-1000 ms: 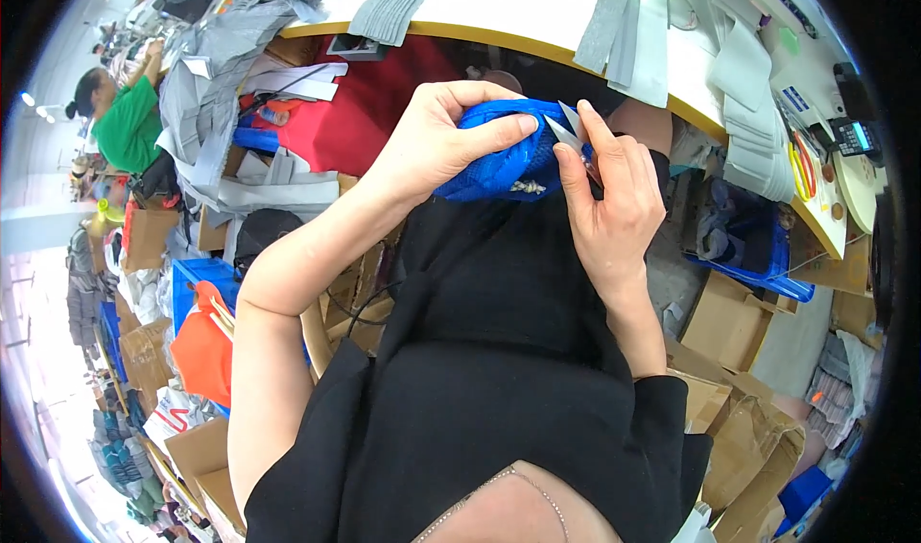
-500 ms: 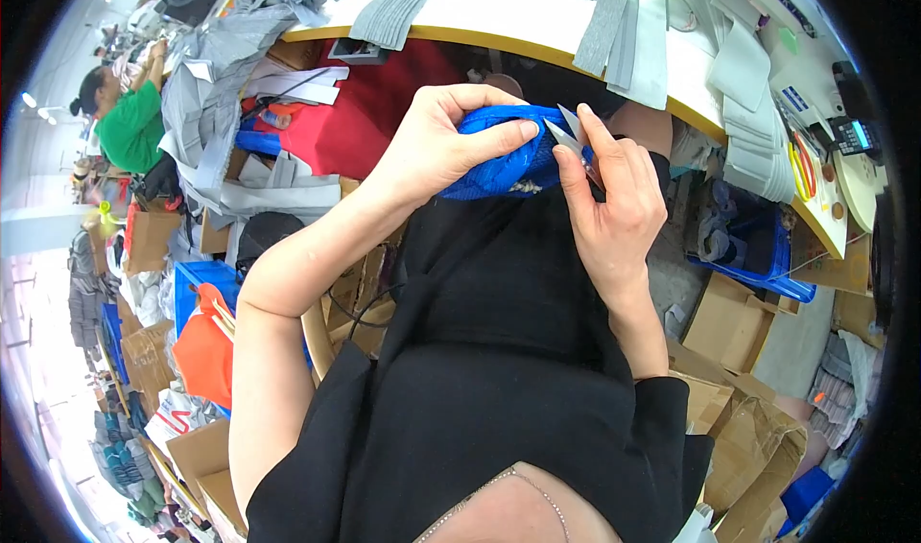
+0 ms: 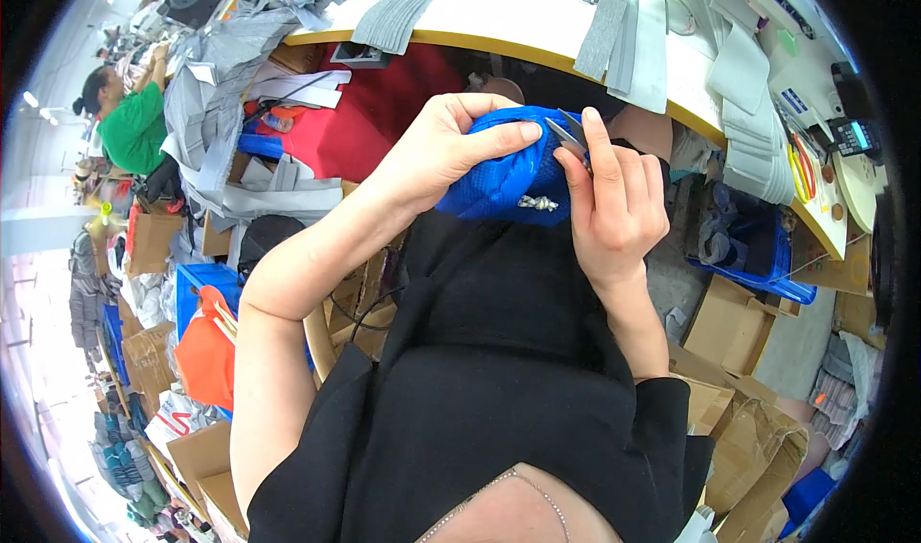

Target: Trimming loose threads and excess material from a blue zippered pouch using thread snips.

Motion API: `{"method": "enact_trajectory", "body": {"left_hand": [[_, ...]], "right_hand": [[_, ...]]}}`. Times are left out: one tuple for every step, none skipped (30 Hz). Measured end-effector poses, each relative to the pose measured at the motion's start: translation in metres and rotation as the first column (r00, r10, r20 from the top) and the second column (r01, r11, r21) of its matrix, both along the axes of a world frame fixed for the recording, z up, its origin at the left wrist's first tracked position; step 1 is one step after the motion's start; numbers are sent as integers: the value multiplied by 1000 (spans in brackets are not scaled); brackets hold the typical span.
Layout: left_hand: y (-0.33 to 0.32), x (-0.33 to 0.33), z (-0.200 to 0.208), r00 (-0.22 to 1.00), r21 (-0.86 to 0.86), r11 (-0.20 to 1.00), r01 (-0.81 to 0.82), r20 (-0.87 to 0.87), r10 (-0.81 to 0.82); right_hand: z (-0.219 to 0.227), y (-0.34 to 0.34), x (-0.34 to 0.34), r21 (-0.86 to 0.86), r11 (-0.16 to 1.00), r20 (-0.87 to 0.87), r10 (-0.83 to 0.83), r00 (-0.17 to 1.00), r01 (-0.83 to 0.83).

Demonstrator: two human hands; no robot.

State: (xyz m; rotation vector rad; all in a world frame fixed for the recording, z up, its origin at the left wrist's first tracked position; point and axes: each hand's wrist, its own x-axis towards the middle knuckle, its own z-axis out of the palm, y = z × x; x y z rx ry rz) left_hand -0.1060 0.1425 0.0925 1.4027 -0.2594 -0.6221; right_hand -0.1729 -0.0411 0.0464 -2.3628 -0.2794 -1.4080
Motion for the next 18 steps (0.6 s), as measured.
{"method": "enact_trajectory", "body": {"left_hand": [[1, 0, -1, 999, -35, 999, 10, -52, -12], [1, 1, -1, 999, -35, 999, 9, -51, -11], [2, 1, -2, 997, -49, 999, 15, -81, -19], [2, 1, -2, 994, -63, 998, 22, -109, -29], [1, 2, -1, 994, -64, 998, 22, -107, -29], [1, 2, -1, 992, -78, 997, 31, -120, -40], [2, 2, -1, 990, -91, 995, 38, -133, -50], [2, 2, 0, 990, -91, 995, 38, -132, -49], [2, 2, 0, 991, -80, 996, 38, -128, -48], [2, 2, 0, 991, -68, 997, 38, -124, -47], [2, 2, 1, 991, -68, 997, 38, -123, -46], [3, 2, 1, 991, -66, 997, 37, -129, -45], [3, 2, 1, 990, -63, 997, 36, -134, -44], [3, 2, 1, 990, -63, 997, 36, -133, -44], [3, 2, 1, 992, -67, 997, 39, -120, -46], [3, 2, 1, 993, -71, 997, 41, -106, -49], [3, 2, 2, 993, -71, 997, 41, -106, -49], [3, 2, 3, 993, -78, 997, 28, -116, -37]], "right_hand": [[0, -2, 0, -20, 999, -5, 29, 1000, -29], [0, -3, 0, -40, 998, -10, 57, 998, -57], [1, -3, 1, -41, 997, -9, 58, 998, -59], [1, -3, 1, -49, 996, 4, 69, 998, -69], [1, -3, 2, -56, 995, 17, 80, 997, -79], [1, -3, 2, -57, 995, 19, 80, 997, -78], [0, -4, 3, -59, 995, 21, 79, 997, -78], [0, -4, 3, -61, 995, 23, 79, 997, -77], [1, -4, 2, -61, 995, 24, 79, 997, -77], [2, -3, 1, -49, 995, -2, 87, 996, -87], [3, -3, 1, -37, 995, -29, 95, 995, -96], [4, -4, 1, -37, 995, -28, 95, 995, -97], [5, -4, 2, -7, 992, -39, 128, 991, -129], [5, -5, 2, 24, 987, -49, 162, 986, -161], [4, -6, 3, 23, 987, -49, 162, 986, -161], [1, -6, 3, 178, 954, -72, 259, 963, -243], [1, -6, 4, 329, 891, -80, 356, 931, -313], [6, -6, 0, 329, 891, -80, 357, 931, -313]]}}
